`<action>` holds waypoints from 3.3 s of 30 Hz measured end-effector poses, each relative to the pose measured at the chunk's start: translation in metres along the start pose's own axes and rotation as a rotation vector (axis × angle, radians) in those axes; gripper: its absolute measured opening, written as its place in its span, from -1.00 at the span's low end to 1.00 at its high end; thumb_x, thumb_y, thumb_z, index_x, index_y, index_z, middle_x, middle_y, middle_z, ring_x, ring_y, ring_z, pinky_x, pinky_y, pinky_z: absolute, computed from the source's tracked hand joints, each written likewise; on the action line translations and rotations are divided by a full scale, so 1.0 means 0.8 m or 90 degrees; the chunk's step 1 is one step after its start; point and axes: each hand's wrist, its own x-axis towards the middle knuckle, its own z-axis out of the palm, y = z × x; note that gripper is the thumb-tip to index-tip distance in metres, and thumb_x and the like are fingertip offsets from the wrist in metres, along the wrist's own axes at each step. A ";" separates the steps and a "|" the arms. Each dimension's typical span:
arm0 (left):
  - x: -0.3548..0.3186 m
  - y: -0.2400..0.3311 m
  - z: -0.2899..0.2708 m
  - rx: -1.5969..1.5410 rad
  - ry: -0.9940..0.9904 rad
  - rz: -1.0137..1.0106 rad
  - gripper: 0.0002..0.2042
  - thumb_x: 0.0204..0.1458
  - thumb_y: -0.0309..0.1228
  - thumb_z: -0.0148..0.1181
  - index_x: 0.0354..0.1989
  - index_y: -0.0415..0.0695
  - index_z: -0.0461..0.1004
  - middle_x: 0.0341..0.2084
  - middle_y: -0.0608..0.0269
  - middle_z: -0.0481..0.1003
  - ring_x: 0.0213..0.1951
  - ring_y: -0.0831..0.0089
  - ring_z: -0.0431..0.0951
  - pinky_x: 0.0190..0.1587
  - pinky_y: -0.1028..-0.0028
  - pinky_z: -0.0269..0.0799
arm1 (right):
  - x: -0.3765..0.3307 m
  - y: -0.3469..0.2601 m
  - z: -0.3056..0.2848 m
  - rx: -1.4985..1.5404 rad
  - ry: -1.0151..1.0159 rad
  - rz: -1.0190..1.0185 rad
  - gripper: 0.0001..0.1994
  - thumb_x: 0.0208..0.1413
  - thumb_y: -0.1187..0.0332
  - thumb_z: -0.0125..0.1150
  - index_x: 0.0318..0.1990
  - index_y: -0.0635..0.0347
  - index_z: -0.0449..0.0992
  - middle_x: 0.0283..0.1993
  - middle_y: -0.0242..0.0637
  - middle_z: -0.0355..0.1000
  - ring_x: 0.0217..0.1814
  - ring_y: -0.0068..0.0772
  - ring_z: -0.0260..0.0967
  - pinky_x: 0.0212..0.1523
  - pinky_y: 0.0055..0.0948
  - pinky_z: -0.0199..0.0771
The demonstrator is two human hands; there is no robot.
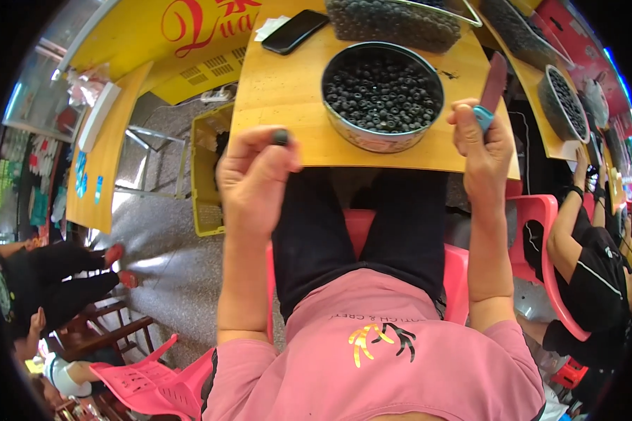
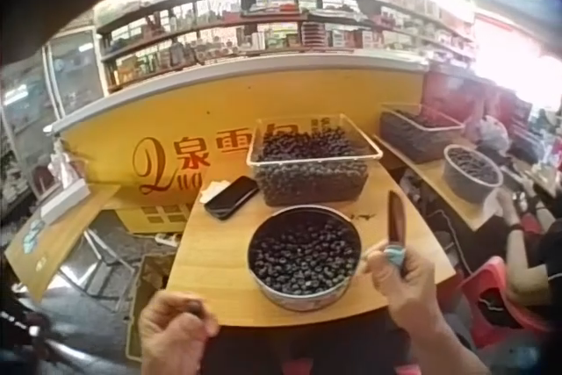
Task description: Slicing open small black fruits and removing the seeds using a small knife.
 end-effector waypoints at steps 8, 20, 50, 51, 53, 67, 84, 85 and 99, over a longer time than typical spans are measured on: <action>-0.012 0.039 -0.163 0.614 0.327 0.024 -0.83 0.10 -0.51 0.23 -0.16 -0.22 0.46 -0.36 0.29 0.50 -0.33 0.59 0.48 -0.17 0.62 0.38 | 0.022 0.020 -0.018 0.074 0.064 0.017 -0.81 0.23 0.33 0.18 -0.15 0.29 0.50 -0.37 -0.43 0.40 -0.56 -0.80 0.08 -0.55 -0.73 0.01; 0.015 -0.034 0.022 0.083 -0.038 -0.027 -0.92 0.20 -0.51 0.06 -0.30 -0.21 0.46 -0.29 0.10 0.51 -0.19 0.34 0.52 0.01 0.35 0.42 | -0.007 -0.002 0.014 0.049 -0.037 0.013 -0.81 0.23 0.33 0.18 -0.16 0.28 0.52 -0.42 -0.48 0.39 -0.56 -0.83 0.06 -0.56 -0.74 -0.02; 0.007 -0.062 0.112 0.585 -0.204 0.203 -0.63 0.04 -0.63 0.13 0.07 -0.19 0.47 0.20 -0.01 0.31 0.23 0.15 0.31 0.26 0.26 0.17 | -0.022 -0.019 0.017 0.037 -0.082 -0.004 -0.91 0.17 0.52 0.20 -0.20 0.32 0.52 -0.32 -0.47 0.45 -0.29 -0.77 0.35 -0.26 -0.74 0.36; 0.008 -0.064 0.112 0.638 -0.202 0.242 -0.60 -0.01 -0.64 0.16 0.07 -0.19 0.47 0.21 -0.01 0.29 0.25 0.07 0.27 0.25 0.20 0.18 | -0.022 -0.019 0.016 0.020 -0.080 -0.016 -0.91 0.17 0.53 0.19 -0.20 0.32 0.52 -0.32 -0.46 0.46 -0.28 -0.76 0.37 -0.25 -0.73 0.38; 0.009 -0.065 0.112 0.689 -0.201 0.282 -0.57 -0.06 -0.65 0.19 0.07 -0.19 0.47 0.22 -0.01 0.28 0.27 0.00 0.24 0.24 0.15 0.19 | -0.022 -0.018 0.015 0.008 -0.086 -0.018 -0.91 0.17 0.54 0.18 -0.20 0.33 0.52 -0.31 -0.45 0.47 -0.27 -0.75 0.38 -0.25 -0.73 0.39; 0.010 -0.054 0.110 1.072 -0.208 0.333 -0.51 -0.04 -0.55 0.24 0.13 0.10 0.46 0.38 0.11 0.00 0.43 0.00 -0.20 0.34 -0.08 -0.45 | -0.018 -0.018 0.013 0.176 -0.099 0.126 -0.84 0.17 0.51 0.19 -0.14 0.39 0.54 -0.28 -0.35 0.51 -0.22 -0.60 0.46 -0.15 -0.63 0.45; 0.022 -0.050 0.091 1.213 -0.308 0.388 -0.49 -0.01 -0.41 0.27 0.18 0.18 0.41 0.40 0.19 -0.05 0.43 -0.01 -0.22 0.34 -0.11 -0.53 | -0.016 -0.010 0.013 0.240 -0.104 0.266 -0.84 0.15 0.35 0.25 -0.19 0.23 0.58 -0.35 -0.39 0.54 -0.57 -0.82 0.16 -0.58 -0.74 0.05; 0.025 -0.049 0.090 1.219 -0.325 0.402 -0.50 0.01 -0.40 0.26 0.19 0.18 0.40 0.40 0.22 -0.03 0.43 0.00 -0.22 0.34 -0.11 -0.53 | -0.016 -0.007 0.013 0.241 -0.101 0.267 -0.84 0.15 0.35 0.25 -0.19 0.23 0.58 -0.35 -0.39 0.54 -0.57 -0.82 0.16 -0.58 -0.74 0.05; 0.035 -0.048 0.102 1.258 -0.482 0.443 -0.46 -0.09 -0.61 0.10 0.16 0.02 0.36 0.38 0.40 0.08 0.42 0.11 -0.08 0.34 -0.14 -0.47 | -0.010 0.034 0.011 0.122 -0.118 0.216 -0.83 0.13 0.33 0.19 -0.40 0.24 0.53 -0.50 -0.55 0.39 -0.55 -0.78 0.16 -0.56 -0.65 0.11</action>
